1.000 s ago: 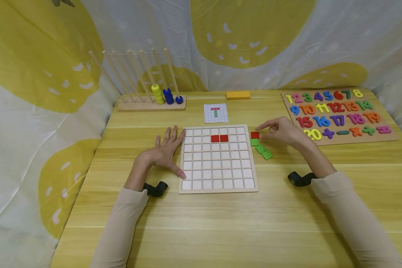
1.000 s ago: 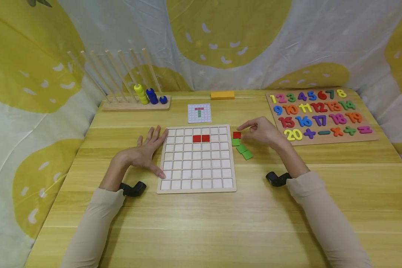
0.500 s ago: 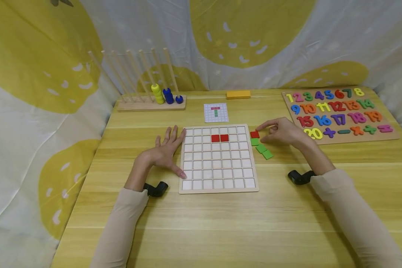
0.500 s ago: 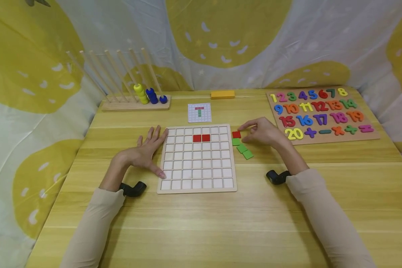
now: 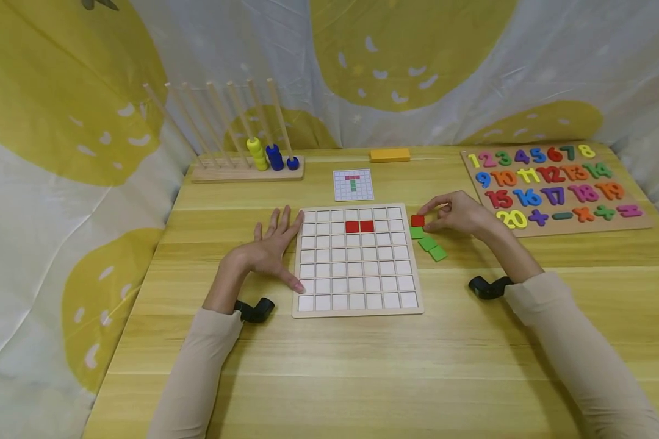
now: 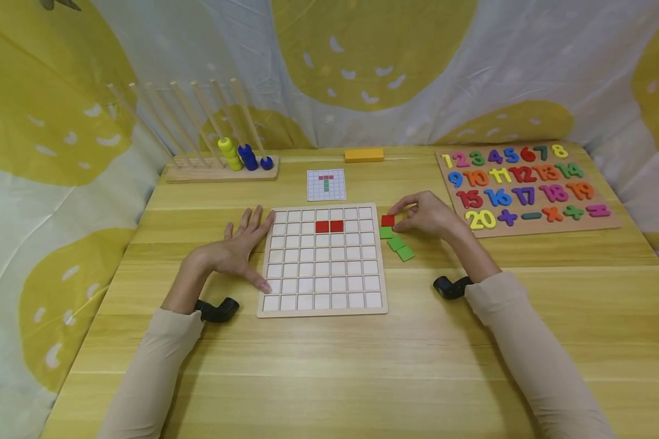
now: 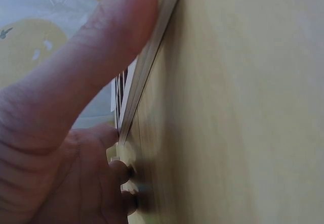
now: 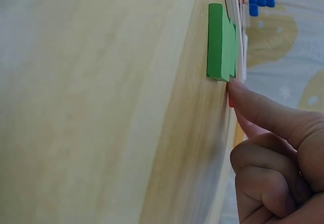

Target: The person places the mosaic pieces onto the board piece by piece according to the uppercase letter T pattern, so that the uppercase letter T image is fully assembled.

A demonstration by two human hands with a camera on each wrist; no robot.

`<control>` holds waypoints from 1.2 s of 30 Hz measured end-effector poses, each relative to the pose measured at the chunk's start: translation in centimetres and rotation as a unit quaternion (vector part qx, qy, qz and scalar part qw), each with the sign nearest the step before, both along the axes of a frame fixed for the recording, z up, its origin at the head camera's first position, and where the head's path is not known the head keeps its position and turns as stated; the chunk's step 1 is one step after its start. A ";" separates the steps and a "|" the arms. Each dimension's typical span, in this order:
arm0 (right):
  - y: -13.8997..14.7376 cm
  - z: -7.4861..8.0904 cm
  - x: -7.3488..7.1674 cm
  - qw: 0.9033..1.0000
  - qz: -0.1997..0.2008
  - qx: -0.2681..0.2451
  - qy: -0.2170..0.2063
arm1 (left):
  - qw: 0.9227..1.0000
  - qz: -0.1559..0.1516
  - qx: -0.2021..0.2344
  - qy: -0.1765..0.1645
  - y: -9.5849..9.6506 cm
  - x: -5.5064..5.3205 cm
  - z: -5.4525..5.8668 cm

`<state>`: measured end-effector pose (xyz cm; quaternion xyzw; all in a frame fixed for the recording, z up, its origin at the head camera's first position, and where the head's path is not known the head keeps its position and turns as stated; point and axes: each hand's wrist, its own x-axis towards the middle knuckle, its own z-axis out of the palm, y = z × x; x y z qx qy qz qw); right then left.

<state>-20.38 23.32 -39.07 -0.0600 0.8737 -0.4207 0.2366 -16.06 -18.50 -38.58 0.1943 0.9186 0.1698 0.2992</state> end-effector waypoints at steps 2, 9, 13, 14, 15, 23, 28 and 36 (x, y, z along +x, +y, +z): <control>0.1 -0.1 0.0 1.000 -0.001 -0.006 0.000 | 1.000 0.002 0.001 -0.001 0.0 0.0 0.0; 0.6 -0.1 0.1 1.000 -0.018 0.019 0.007 | 1.000 0.000 0.005 -0.004 -0.2 -0.1 -0.1; 0.8 0.0 0.1 0.999 -0.027 0.030 0.004 | 1.000 -0.002 0.003 -0.004 -0.1 -0.3 -0.2; 0.8 0.1 0.1 0.999 -0.028 0.030 0.002 | 1.000 -0.002 0.004 -0.004 -0.1 -0.4 -0.2; 0.8 0.1 0.1 0.999 -0.029 0.031 0.000 | 1.000 -0.002 0.003 -0.005 -0.1 -0.4 -0.2; 0.8 0.1 -0.1 1.000 -0.021 0.018 -0.008 | 1.000 0.000 0.003 -0.003 -0.1 -0.3 -0.1; 0.5 0.1 0.0 0.999 -0.026 0.027 0.014 | 1.000 0.002 0.002 -0.002 -0.1 -0.2 -0.2; -1.1 1.2 0.1 0.998 -0.033 0.015 0.058 | 1.000 0.003 0.004 -0.001 -0.1 -0.1 -0.2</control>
